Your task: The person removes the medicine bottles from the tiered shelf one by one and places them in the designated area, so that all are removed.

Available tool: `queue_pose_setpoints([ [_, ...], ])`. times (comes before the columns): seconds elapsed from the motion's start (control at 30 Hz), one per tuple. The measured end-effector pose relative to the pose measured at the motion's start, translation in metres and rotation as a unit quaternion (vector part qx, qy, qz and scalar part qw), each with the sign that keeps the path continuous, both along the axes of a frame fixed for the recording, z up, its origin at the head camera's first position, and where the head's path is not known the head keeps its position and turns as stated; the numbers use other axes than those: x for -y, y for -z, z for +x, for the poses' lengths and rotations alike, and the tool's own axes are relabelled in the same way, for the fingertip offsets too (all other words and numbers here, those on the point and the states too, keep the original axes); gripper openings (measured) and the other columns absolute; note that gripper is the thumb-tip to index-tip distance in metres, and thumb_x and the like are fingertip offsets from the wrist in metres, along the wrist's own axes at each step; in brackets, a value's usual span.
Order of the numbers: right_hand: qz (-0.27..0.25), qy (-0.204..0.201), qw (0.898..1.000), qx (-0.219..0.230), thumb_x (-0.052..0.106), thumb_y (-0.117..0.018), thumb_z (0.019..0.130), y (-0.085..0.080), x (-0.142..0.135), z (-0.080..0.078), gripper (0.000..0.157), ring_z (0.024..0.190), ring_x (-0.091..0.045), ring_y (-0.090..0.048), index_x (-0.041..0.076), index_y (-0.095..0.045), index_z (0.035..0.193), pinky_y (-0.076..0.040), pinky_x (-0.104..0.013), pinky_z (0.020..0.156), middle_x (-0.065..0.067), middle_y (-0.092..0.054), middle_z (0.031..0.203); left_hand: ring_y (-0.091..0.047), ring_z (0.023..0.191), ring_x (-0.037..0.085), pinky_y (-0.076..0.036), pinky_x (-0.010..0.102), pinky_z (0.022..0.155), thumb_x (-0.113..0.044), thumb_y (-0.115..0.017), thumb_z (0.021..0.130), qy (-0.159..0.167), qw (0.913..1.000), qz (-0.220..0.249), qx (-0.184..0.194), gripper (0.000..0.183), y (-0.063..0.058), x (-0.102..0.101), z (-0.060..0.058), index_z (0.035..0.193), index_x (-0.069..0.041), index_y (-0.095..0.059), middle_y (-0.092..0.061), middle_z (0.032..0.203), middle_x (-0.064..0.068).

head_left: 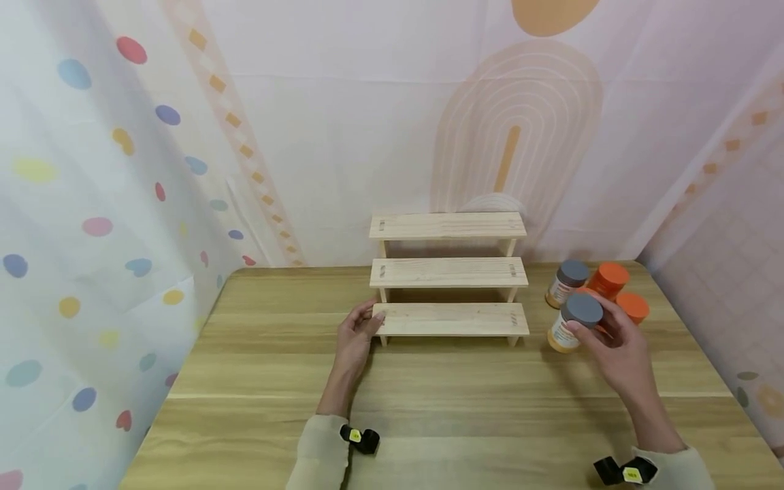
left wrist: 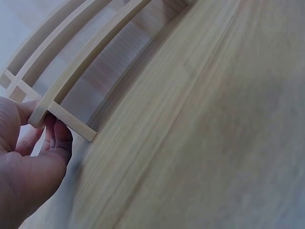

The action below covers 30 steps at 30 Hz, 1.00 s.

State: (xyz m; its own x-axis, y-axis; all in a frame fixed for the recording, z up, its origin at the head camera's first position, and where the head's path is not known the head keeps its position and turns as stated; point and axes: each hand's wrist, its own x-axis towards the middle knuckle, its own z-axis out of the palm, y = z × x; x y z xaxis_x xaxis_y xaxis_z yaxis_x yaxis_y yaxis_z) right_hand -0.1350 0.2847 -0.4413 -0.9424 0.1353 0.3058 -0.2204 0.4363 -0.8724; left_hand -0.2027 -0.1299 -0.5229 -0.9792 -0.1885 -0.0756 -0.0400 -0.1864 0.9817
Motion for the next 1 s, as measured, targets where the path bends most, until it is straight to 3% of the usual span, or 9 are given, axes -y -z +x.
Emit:
queue_pose_setpoints([
  [0.4, 0.019, 0.018, 0.999, 0.024, 0.01, -0.074, 0.095, 0.019, -0.021, 0.01, 0.057, 0.109, 0.013, -0.056, 0.008, -0.052, 0.148, -0.047, -0.002, 0.087, 0.03, -0.057, 0.121, -0.055, 0.095, 0.006, -0.051, 0.012, 0.081, -0.004, -0.069, 0.097, 0.005, 1.0, 0.002, 0.004, 0.042, 0.0, -0.001, -0.003, 0.138, 0.001, -0.059, -0.053, 0.107, -0.001],
  [0.67, 0.02, 0.007, 0.999, 0.025, 0.007, -0.074, 0.095, 0.031, -0.033, 0.016, 0.058, 0.113, 0.014, -0.055, 0.007, -0.051, 0.149, -0.047, -0.002, 0.089, 0.027, -0.056, 0.125, -0.054, 0.096, 0.006, -0.051, 0.012, 0.082, -0.006, -0.069, 0.098, 0.01, 0.9999, 0.002, 0.006, 0.043, -0.001, -0.001, -0.003, 0.139, 0.001, -0.058, -0.052, 0.107, -0.002],
  [1.0, -0.047, -0.025, 0.998, 0.017, -0.003, -0.071, 0.094, 0.045, -0.043, 0.019, 0.06, 0.115, 0.011, -0.058, -0.001, -0.047, 0.149, -0.048, -0.003, 0.091, 0.022, -0.059, 0.128, -0.054, 0.099, 0.008, -0.051, 0.011, 0.082, -0.004, -0.068, 0.098, 0.005, 1.0, -0.001, 0.008, 0.043, -0.001, -0.001, 0.0, 0.139, 0.001, -0.058, -0.053, 0.109, -0.001],
])
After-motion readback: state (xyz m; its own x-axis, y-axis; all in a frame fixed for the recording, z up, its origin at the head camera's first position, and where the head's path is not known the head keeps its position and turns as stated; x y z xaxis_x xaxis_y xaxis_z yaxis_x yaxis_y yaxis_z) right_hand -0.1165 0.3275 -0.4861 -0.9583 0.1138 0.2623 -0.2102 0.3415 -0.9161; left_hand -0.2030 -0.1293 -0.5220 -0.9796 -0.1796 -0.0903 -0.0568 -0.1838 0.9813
